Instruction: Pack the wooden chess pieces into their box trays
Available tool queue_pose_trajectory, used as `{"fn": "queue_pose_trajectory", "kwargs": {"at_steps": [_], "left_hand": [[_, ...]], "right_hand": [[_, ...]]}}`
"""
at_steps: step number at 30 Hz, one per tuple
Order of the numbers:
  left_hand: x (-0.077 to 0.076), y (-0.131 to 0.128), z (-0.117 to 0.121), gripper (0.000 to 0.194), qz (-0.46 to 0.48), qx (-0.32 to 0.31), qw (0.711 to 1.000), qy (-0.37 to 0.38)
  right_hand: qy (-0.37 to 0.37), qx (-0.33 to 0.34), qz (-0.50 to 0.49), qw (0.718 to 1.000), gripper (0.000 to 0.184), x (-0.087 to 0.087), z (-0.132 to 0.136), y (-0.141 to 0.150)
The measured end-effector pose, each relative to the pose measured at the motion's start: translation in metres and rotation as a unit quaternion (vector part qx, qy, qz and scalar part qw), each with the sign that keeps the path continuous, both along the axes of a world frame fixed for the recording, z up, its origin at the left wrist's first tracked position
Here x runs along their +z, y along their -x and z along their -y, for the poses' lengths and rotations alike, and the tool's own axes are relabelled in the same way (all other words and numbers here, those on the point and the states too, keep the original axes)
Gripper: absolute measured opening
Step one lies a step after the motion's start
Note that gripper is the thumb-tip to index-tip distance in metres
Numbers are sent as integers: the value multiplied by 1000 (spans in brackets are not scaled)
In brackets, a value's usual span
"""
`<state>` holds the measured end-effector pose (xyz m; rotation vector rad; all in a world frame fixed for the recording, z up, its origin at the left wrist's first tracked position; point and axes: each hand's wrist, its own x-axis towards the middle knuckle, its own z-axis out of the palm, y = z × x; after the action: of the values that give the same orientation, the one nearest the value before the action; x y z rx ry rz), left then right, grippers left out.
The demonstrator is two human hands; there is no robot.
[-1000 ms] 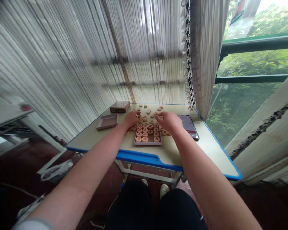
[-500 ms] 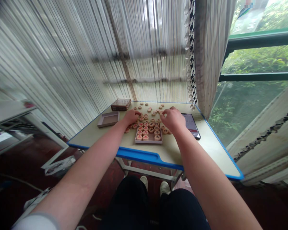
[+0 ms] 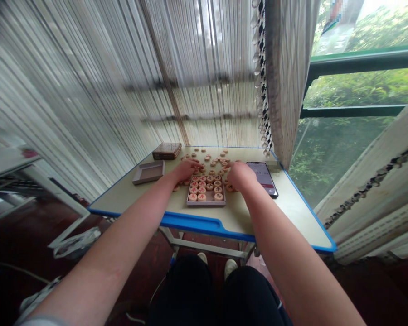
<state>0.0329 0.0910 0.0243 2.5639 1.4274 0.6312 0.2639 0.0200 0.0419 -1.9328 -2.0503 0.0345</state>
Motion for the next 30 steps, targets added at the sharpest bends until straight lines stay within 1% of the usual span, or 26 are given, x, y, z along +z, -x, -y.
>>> {"fn": "queue_pose_trajectory", "kwargs": {"at_steps": [2,4,6,10,16,19,23,27,30], "left_hand": [[-2,0,-3,39,6,2,1000,6],[-3,1,-5,39,14,5,1000,-1],[-4,0,-5,37,16,3,1000,-10],[-2,-1,0,31,0,3,1000,-26],[-2,-2,3,29,-10,15,999,-46],[-3,-2,2,29,-7,14,999,-48],[-3,-2,1,30,-10,15,999,-46],[-3,-3,2,31,-25,17,999,-44],[-2,-3,3,31,-30,26,998,-39]], "right_hand": [[-16,38,9,999,41,-2,-1,2],[-20,58,24,998,37,-3,0,4],[-10,49,39,998,33,-1,2,5],[7,9,56,998,28,4,4,4],[19,-1,38,999,29,4,1,3],[26,-11,21,999,27,4,0,3],[33,-11,15,999,27,4,0,2],[20,-5,21,1000,30,3,-2,2],[35,8,16,999,27,2,-3,2]]}}
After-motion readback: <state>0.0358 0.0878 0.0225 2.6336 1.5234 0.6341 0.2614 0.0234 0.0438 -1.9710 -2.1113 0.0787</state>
